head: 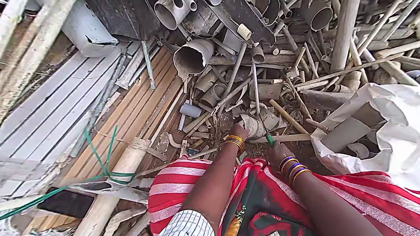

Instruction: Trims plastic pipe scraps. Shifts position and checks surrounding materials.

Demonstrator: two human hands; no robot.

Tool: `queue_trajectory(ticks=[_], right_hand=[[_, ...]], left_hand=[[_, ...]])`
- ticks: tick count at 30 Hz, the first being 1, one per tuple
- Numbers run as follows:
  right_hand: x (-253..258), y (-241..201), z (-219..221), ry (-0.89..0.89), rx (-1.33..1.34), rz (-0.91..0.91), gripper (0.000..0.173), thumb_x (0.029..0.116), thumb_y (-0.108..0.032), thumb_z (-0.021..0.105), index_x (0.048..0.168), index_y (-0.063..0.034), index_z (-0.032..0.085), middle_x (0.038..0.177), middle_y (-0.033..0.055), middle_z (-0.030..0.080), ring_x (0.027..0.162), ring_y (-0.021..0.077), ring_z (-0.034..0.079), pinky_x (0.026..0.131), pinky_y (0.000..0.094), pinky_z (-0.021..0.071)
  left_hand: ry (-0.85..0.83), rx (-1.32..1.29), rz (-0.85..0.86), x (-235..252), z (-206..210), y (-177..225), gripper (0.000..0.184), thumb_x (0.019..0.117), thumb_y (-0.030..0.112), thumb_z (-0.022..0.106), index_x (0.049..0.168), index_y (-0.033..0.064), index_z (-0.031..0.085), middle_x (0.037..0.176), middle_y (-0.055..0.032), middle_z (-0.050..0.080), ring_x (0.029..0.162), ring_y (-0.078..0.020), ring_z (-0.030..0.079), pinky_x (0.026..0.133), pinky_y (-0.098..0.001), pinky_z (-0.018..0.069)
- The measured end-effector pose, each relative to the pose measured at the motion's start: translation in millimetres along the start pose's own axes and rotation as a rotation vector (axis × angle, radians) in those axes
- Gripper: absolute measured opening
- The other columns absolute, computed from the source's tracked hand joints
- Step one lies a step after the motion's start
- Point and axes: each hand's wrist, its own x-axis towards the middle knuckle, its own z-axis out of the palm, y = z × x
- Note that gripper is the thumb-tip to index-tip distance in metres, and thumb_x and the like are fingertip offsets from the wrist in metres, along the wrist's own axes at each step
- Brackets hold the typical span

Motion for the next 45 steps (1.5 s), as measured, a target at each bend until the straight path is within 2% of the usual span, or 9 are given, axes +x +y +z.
queue_trajectory(ticks=[5,10,15,21,27,31,38,42,45], right_hand=[[-22.1,-12.3,-8.6,0.275,0.089,-0.203,0.051,0.1123,-0.031,0.035,0.151,0.001,0.035,0.123,0.026,0.065,0.116,0.0401,0.066,0.097,0.0544,0.0505],[-2.7,-2.7,1.1,-0.052,0.005,0.021,0.047,0.1106,-0.027,0.038,0.148,0.0017,0.036,0.135,0.0257,0.059,0.127,0.0363,0.061,0.103,0.0525,0.0485],[-23.6,-13.7,-9.6,0.313,0.118,-0.245,0.05,0.1121,-0.03,0.037,0.147,0.005,0.038,0.12,0.0268,0.066,0.114,0.0408,0.066,0.097,0.0537,0.0503],[-3.3,-1.3,3.5,-0.028,0.028,-0.012,0.045,0.1109,-0.029,0.037,0.145,0.0,0.04,0.132,0.0242,0.061,0.124,0.0359,0.062,0.101,0.0524,0.0495],[-22.7,-7.5,3.2,0.552,0.171,-0.437,0.047,0.1079,-0.023,0.044,0.143,0.0089,0.045,0.102,0.027,0.07,0.094,0.0439,0.071,0.082,0.0569,0.055],[0.2,0.1,5.4,0.026,-0.042,-0.062,0.044,0.1113,-0.028,0.036,0.146,-0.0011,0.036,0.129,0.0247,0.062,0.121,0.038,0.064,0.099,0.0544,0.0509],[-18.9,-14.0,-0.1,0.415,0.024,-0.305,0.047,0.1105,-0.028,0.039,0.14,0.008,0.045,0.107,0.0271,0.069,0.103,0.0423,0.07,0.089,0.0553,0.0536],[3.2,-4.8,9.4,0.097,-0.088,-0.002,0.048,0.1121,-0.032,0.034,0.147,0.0009,0.038,0.13,0.0257,0.062,0.123,0.0384,0.063,0.101,0.0536,0.0499],[-11.2,-12.8,-0.2,0.39,-0.022,-0.112,0.048,0.1125,-0.029,0.036,0.144,0.0073,0.041,0.123,0.0278,0.065,0.115,0.04,0.067,0.098,0.0522,0.0511]], left_hand=[[-0.032,0.123,0.073,-1.8,2.4,-1.3,0.056,0.0992,0.012,0.063,0.152,0.0049,0.047,0.141,-0.0227,0.059,0.133,-0.0374,0.056,0.113,-0.0556,0.041],[-0.066,0.247,0.006,-5.4,-2.3,2.7,0.053,0.0955,0.009,0.065,0.147,0.0053,0.053,0.14,-0.0207,0.06,0.133,-0.0347,0.056,0.112,-0.0534,0.0421],[-0.124,0.338,-0.025,-12.3,-3.9,7.8,0.04,0.0983,0.009,0.061,0.135,-0.0064,0.056,0.135,-0.0279,0.06,0.13,-0.0396,0.057,0.109,-0.0571,0.0437],[-0.103,0.357,-0.055,-18.5,-1.1,12.5,0.042,0.1007,0.013,0.059,0.138,-0.0039,0.055,0.139,-0.0257,0.058,0.134,-0.0371,0.055,0.111,-0.0546,0.0428],[-0.107,0.42,-0.019,-12.8,3.0,3.7,0.038,0.099,0.01,0.059,0.134,-0.0053,0.058,0.134,-0.0272,0.062,0.128,-0.0413,0.059,0.106,-0.0599,0.0454],[-0.124,0.452,-0.049,-20.5,1.9,6.3,0.038,0.0998,0.008,0.056,0.136,-0.002,0.058,0.137,-0.0246,0.06,0.131,-0.0385,0.057,0.107,-0.0578,0.0455],[-0.119,0.418,-0.022,-17.4,2.3,-0.8,0.04,0.0981,0.009,0.06,0.136,-0.0042,0.057,0.134,-0.0272,0.061,0.128,-0.0437,0.058,0.105,-0.0629,0.0452],[-0.122,0.331,-0.038,-20.7,5.7,-0.3,0.042,0.0998,0.009,0.057,0.14,-0.0006,0.054,0.136,-0.0238,0.062,0.13,-0.0407,0.057,0.106,-0.0624,0.0436],[-0.116,0.309,-0.013,-16.6,5.9,-2.8,0.04,0.1018,0.008,0.054,0.141,-0.002,0.053,0.137,-0.0247,0.061,0.131,-0.042,0.056,0.108,-0.0624,0.042]])
